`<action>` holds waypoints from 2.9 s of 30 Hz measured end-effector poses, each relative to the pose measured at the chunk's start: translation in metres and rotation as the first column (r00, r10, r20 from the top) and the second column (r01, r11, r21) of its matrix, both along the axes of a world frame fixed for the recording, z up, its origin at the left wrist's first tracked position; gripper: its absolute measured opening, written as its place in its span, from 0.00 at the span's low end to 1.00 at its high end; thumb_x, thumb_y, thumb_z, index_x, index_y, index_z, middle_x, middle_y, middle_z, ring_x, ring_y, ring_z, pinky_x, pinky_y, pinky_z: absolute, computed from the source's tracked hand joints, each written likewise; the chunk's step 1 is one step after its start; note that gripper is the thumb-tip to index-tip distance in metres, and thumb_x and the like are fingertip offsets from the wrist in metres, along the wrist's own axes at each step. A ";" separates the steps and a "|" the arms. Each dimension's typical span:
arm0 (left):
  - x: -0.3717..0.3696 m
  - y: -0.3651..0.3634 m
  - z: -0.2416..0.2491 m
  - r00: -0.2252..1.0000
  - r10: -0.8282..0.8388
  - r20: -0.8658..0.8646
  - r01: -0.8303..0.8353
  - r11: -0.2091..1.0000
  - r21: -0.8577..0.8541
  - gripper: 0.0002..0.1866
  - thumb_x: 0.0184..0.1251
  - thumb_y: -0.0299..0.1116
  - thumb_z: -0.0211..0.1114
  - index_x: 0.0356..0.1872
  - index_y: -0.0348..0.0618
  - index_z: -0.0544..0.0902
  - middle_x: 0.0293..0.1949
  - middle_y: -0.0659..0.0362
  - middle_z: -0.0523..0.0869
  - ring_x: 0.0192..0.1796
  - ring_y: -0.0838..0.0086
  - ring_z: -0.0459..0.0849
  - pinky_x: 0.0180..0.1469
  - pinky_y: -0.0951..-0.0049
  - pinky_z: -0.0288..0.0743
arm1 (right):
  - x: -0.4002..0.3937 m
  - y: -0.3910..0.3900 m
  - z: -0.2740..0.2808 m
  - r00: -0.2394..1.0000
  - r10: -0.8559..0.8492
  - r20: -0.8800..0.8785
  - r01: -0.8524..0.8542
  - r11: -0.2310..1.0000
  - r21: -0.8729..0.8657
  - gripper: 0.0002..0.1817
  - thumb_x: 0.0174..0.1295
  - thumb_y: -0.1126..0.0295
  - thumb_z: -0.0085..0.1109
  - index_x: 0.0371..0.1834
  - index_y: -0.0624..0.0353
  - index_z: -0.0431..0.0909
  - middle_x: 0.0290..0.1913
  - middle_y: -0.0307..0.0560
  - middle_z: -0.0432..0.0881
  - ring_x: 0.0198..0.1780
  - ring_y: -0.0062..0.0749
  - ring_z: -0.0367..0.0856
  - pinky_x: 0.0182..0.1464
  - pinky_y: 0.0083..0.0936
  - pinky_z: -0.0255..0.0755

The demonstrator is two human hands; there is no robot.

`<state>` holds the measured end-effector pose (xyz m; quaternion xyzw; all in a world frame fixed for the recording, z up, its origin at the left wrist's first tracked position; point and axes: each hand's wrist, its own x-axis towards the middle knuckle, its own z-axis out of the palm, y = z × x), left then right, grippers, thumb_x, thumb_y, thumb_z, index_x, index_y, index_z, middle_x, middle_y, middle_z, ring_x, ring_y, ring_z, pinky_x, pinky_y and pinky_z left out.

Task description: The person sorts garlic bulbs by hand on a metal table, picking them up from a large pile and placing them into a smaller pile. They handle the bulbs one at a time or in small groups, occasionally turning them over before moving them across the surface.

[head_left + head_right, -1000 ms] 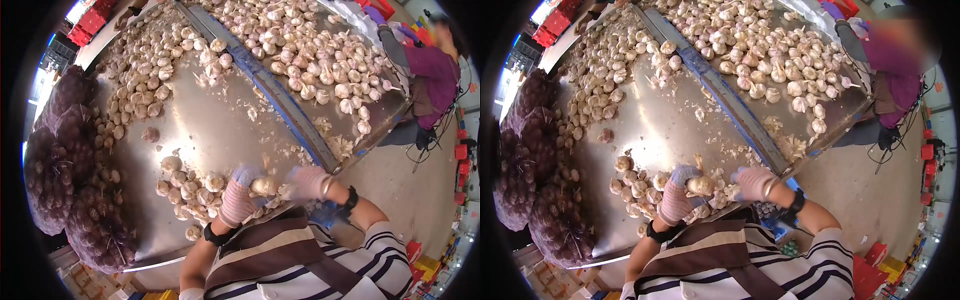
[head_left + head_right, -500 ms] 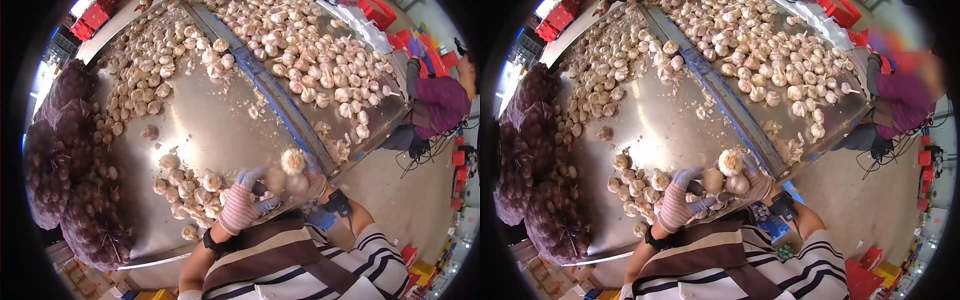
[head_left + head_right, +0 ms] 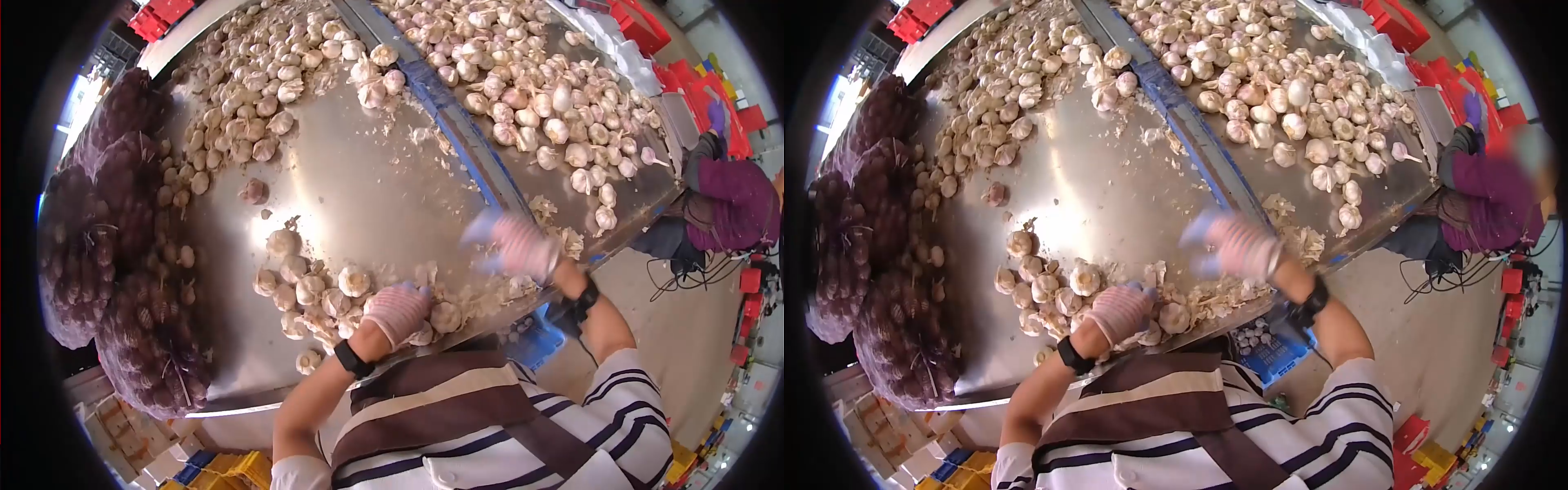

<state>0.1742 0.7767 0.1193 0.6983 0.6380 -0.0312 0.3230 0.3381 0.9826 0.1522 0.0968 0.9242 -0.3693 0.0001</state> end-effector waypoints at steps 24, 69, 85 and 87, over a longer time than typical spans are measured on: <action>-0.094 -0.019 0.032 0.581 0.584 0.567 -0.579 0.786 -0.218 0.31 0.58 0.42 0.67 0.59 0.35 0.72 0.44 0.57 0.84 0.46 0.74 0.79 0.48 0.70 0.73 | -0.042 -0.109 -0.049 0.804 0.586 0.098 -0.572 0.808 -0.138 0.23 0.50 0.68 0.57 0.53 0.46 0.77 0.45 0.47 0.79 0.40 0.39 0.82 0.41 0.35 0.77; -0.178 -0.116 0.014 0.525 0.850 -0.036 -0.780 0.498 0.379 0.24 0.55 0.30 0.66 0.55 0.46 0.73 0.54 0.46 0.75 0.48 0.50 0.80 0.51 0.57 0.76 | -0.030 -0.068 0.036 0.954 0.138 0.265 -0.077 0.971 -0.228 0.20 0.53 0.63 0.64 0.48 0.59 0.79 0.50 0.53 0.78 0.52 0.48 0.77 0.55 0.36 0.70; -0.189 -0.144 0.005 -0.653 0.241 0.718 -0.664 0.275 -0.696 0.20 0.69 0.50 0.56 0.46 0.41 0.77 0.40 0.53 0.85 0.36 0.64 0.86 0.31 0.69 0.84 | -0.090 -0.078 0.044 0.898 0.168 0.407 0.026 0.903 -0.430 0.22 0.49 0.57 0.69 0.43 0.59 0.77 0.37 0.48 0.83 0.38 0.28 0.81 0.42 0.27 0.75; -0.171 -0.134 0.020 -0.742 0.210 0.636 -0.575 0.287 -0.766 0.19 0.70 0.49 0.56 0.46 0.42 0.77 0.40 0.53 0.84 0.38 0.62 0.86 0.29 0.70 0.84 | -0.055 -0.063 0.075 0.851 0.201 0.485 0.021 0.910 -0.413 0.23 0.49 0.58 0.70 0.44 0.59 0.77 0.39 0.47 0.83 0.40 0.29 0.81 0.43 0.27 0.76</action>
